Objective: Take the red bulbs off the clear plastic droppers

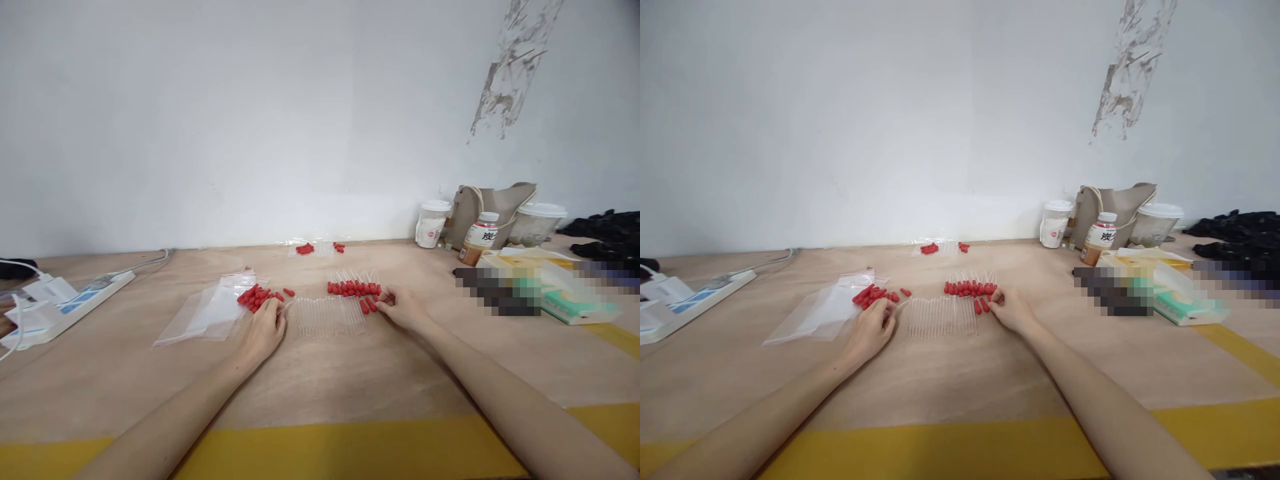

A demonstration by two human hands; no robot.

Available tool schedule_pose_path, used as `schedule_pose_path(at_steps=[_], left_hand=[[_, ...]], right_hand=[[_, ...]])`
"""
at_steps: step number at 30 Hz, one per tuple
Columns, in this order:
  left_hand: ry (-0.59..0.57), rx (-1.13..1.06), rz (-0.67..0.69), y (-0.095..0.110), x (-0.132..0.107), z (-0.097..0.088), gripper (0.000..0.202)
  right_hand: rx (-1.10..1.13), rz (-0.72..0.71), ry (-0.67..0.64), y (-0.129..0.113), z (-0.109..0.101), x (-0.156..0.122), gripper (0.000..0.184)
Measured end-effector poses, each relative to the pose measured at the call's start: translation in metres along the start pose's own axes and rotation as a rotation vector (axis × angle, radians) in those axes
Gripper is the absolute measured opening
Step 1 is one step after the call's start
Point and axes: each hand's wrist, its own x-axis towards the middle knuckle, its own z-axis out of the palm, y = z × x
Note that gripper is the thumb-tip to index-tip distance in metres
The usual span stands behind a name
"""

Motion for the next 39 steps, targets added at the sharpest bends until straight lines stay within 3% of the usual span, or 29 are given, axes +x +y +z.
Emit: schedule_pose_path(at_steps=[3, 7, 10, 13, 17, 23, 27, 31, 39], left_hand=[[-0.035, -0.015, -0.024, 0.006, 0.000, -0.002, 0.010], [-0.114, -0.112, -0.037, 0.011, -0.001, -0.006, 0.026], [-0.182, -0.191, -0.043, 0.012, -0.002, -0.010, 0.037], [-0.258, -0.214, -0.035, 0.012, -0.002, -0.016, 0.046], [-0.323, -0.226, -0.031, 0.010, -0.002, -0.020, 0.052], [-0.261, -0.204, 0.020, 0.002, -0.004, -0.012, 0.050], [-0.205, -0.150, 0.064, 0.000, -0.005, -0.005, 0.048], [-0.236, -0.129, 0.103, 0.002, -0.003, -0.004, 0.040], [-0.224, -0.148, 0.085, 0.000, -0.003, -0.002, 0.038]], right_hand=[[0.038, -0.027, -0.006, 0.003, 0.004, 0.001, 0.012], [0.076, -0.005, 0.003, 0.004, 0.002, 0.002, 0.014], [0.079, 0.036, 0.093, 0.004, -0.003, 0.005, 0.014], [0.001, 0.053, 0.207, 0.007, -0.009, 0.008, 0.018], [-0.187, -0.050, 0.183, 0.010, -0.013, 0.010, 0.028], [-0.401, -0.067, 0.153, 0.000, -0.005, 0.014, 0.029], [-0.421, -0.091, 0.148, -0.002, 0.001, 0.016, 0.025], [-0.399, -0.118, 0.158, -0.001, 0.004, 0.016, 0.022], [-0.270, -0.161, 0.414, -0.010, 0.002, 0.008, 0.021]])
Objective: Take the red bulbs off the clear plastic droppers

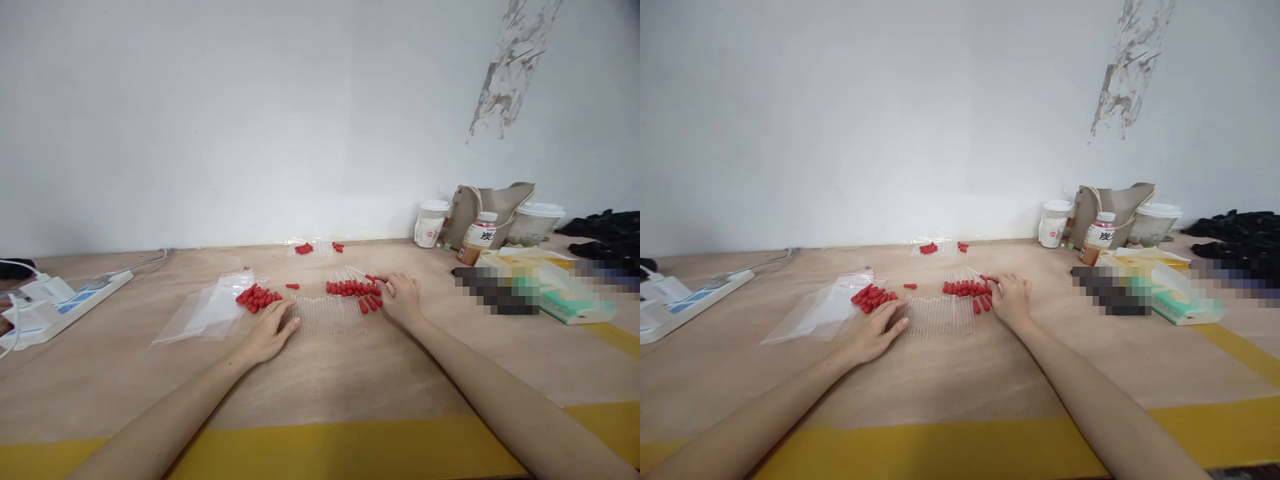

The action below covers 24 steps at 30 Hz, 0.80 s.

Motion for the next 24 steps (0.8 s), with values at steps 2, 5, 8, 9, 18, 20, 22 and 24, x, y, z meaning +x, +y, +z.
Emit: schedule_pose_path(at_steps=[2, 5, 8, 9, 18, 20, 22, 24], left_hand=[[0.012, -0.007, 0.007, -0.001, 0.000, 0.000, 0.038], [0.074, -0.006, 0.032, 0.000, -0.001, -0.001, 0.038], [0.180, 0.041, 0.129, 0.005, -0.001, -0.003, 0.038], [0.206, 0.067, 0.171, 0.007, -0.001, -0.004, 0.036], [0.177, 0.210, 0.379, 0.023, -0.002, 0.009, 0.023], [0.163, 0.212, 0.384, 0.025, -0.002, 0.009, 0.022], [0.175, 0.227, 0.379, 0.026, -0.002, 0.008, 0.022], [0.200, 0.238, 0.375, 0.027, -0.002, 0.007, 0.022]], right_hand=[[0.073, -0.026, 0.021, -0.006, -0.004, -0.003, 0.020], [0.198, -0.106, -0.046, -0.018, -0.008, -0.011, 0.019], [0.334, -0.215, -0.147, -0.032, -0.006, -0.021, 0.017], [0.370, -0.241, -0.168, -0.037, -0.005, -0.025, 0.016], [0.559, -0.371, -0.271, -0.066, -0.002, -0.045, 0.015], [0.527, -0.389, -0.289, -0.067, -0.004, -0.046, 0.015], [0.464, -0.409, -0.299, -0.069, -0.005, -0.046, 0.015], [0.396, -0.420, -0.285, -0.070, -0.007, -0.047, 0.017]])
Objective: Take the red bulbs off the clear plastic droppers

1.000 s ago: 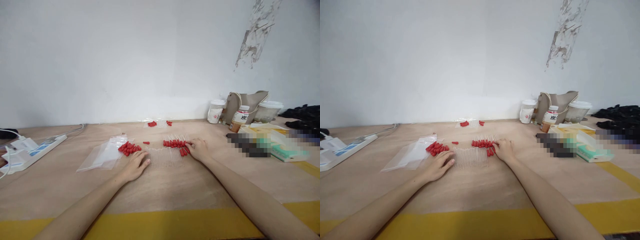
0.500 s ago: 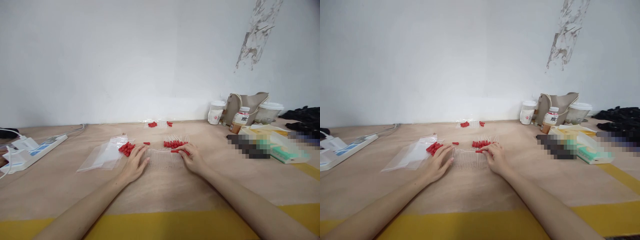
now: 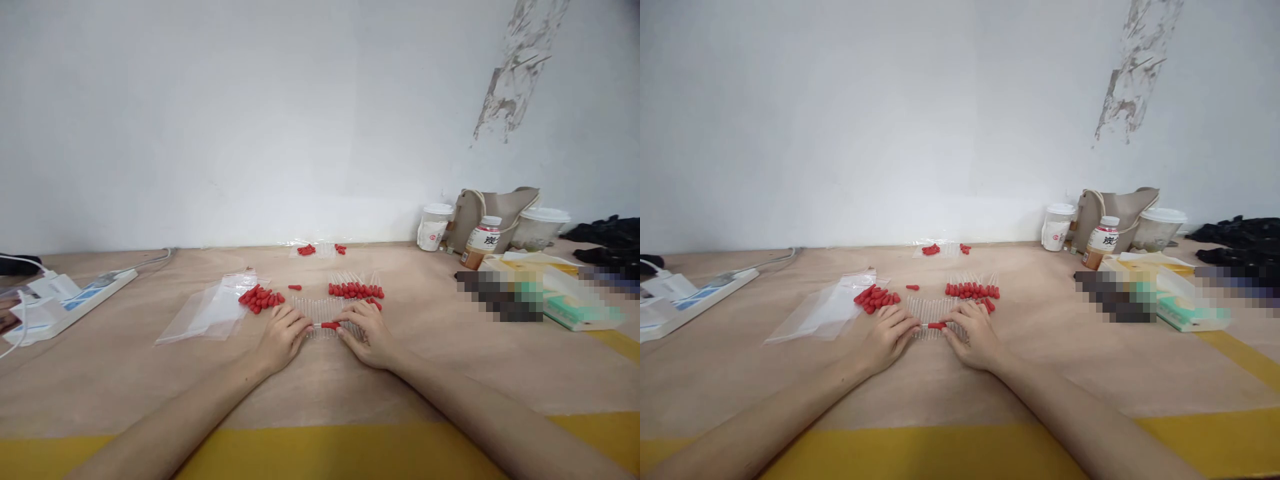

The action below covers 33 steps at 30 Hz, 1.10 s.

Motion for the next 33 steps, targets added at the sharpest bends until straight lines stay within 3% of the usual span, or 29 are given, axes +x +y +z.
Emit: schedule_pose_path(at_steps=[5, 10, 18, 28, 33], left_hand=[[0.016, 0.020, 0.023, 0.000, 0.000, 0.000, 0.022], [0.033, 0.035, 0.107, 0.002, 0.001, 0.000, 0.018], [-0.028, 0.034, 0.131, 0.004, 0.000, -0.004, 0.024], [-0.018, 0.024, 0.151, 0.005, -0.001, -0.002, 0.024], [0.039, -0.017, 0.027, -0.011, -0.010, -0.010, 0.021]], right_hand=[[-0.102, -0.051, 0.003, -0.005, 0.002, 0.002, 0.030], [-0.213, -0.126, 0.016, -0.006, 0.011, 0.004, 0.017], [-0.327, -0.235, 0.018, -0.004, 0.007, 0.003, 0.021], [-0.270, -0.218, -0.014, -0.008, 0.002, 0.002, 0.018], [-0.160, -0.131, 0.031, 0.015, -0.009, -0.002, 0.016]])
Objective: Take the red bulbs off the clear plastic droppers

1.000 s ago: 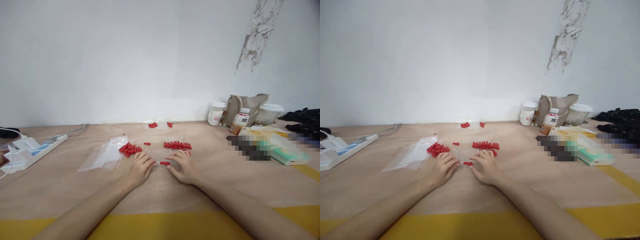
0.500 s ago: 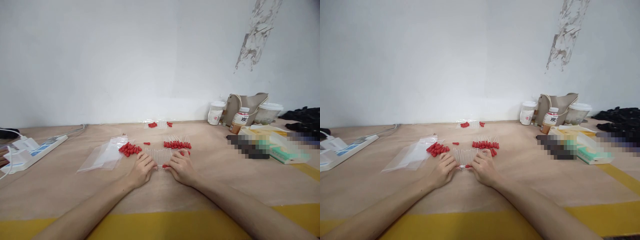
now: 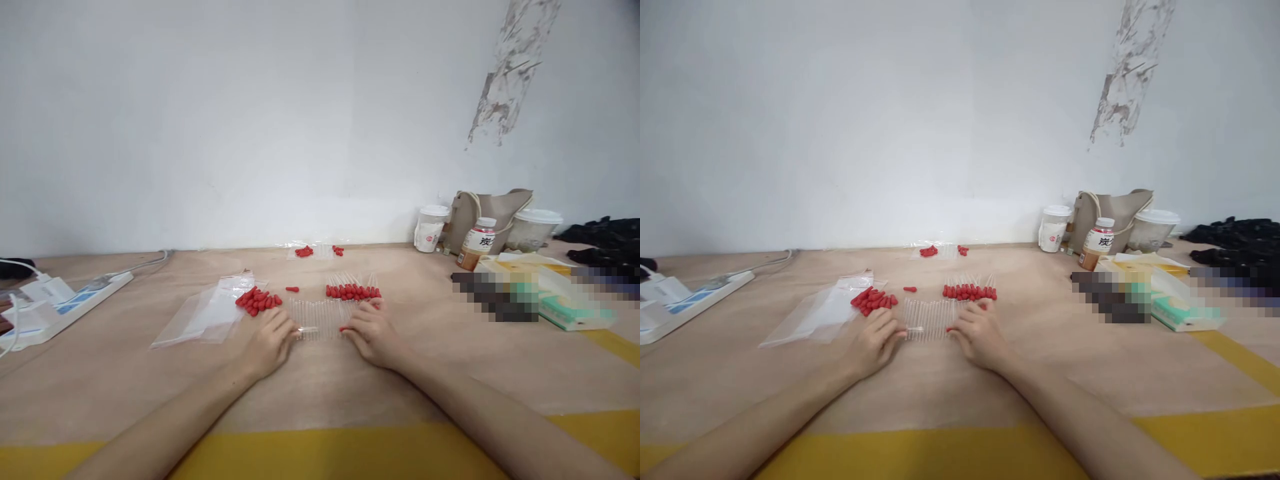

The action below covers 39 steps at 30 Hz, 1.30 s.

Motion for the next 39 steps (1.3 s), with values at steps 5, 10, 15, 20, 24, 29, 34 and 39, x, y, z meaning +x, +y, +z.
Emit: schedule_pose_path(at_steps=[5, 10, 15, 20, 24, 29, 34, 39], left_hand=[[0.076, -0.061, -0.280, -0.027, -0.004, -0.006, 0.020], [0.021, -0.040, -0.307, -0.030, -0.001, 0.007, 0.036], [-0.065, 0.024, -0.324, -0.031, 0.000, 0.017, 0.047], [-0.099, 0.062, -0.350, -0.031, 0.002, 0.018, 0.044], [-0.124, 0.008, -0.366, -0.024, 0.004, 0.017, 0.032], [-0.169, -0.073, -0.409, -0.015, 0.004, 0.013, 0.031], [-0.190, -0.117, -0.443, -0.015, 0.004, 0.009, 0.034], [-0.180, -0.115, -0.473, -0.020, 0.001, 0.015, 0.035]], right_hand=[[0.203, 0.437, 0.210, 0.050, -0.019, -0.002, 0.025], [0.149, 0.708, 0.135, 0.077, -0.027, -0.003, 0.032], [0.213, 0.777, 0.048, 0.073, -0.023, -0.005, 0.025], [0.090, 0.795, -0.028, 0.068, -0.023, -0.005, 0.016], [0.045, 0.848, -0.029, 0.072, -0.020, -0.007, 0.015], [0.039, 0.888, -0.024, 0.072, -0.016, -0.007, 0.015], [0.014, 0.968, -0.045, 0.079, -0.021, -0.007, 0.011], [0.011, 1.018, -0.022, 0.099, -0.023, -0.011, 0.015]])
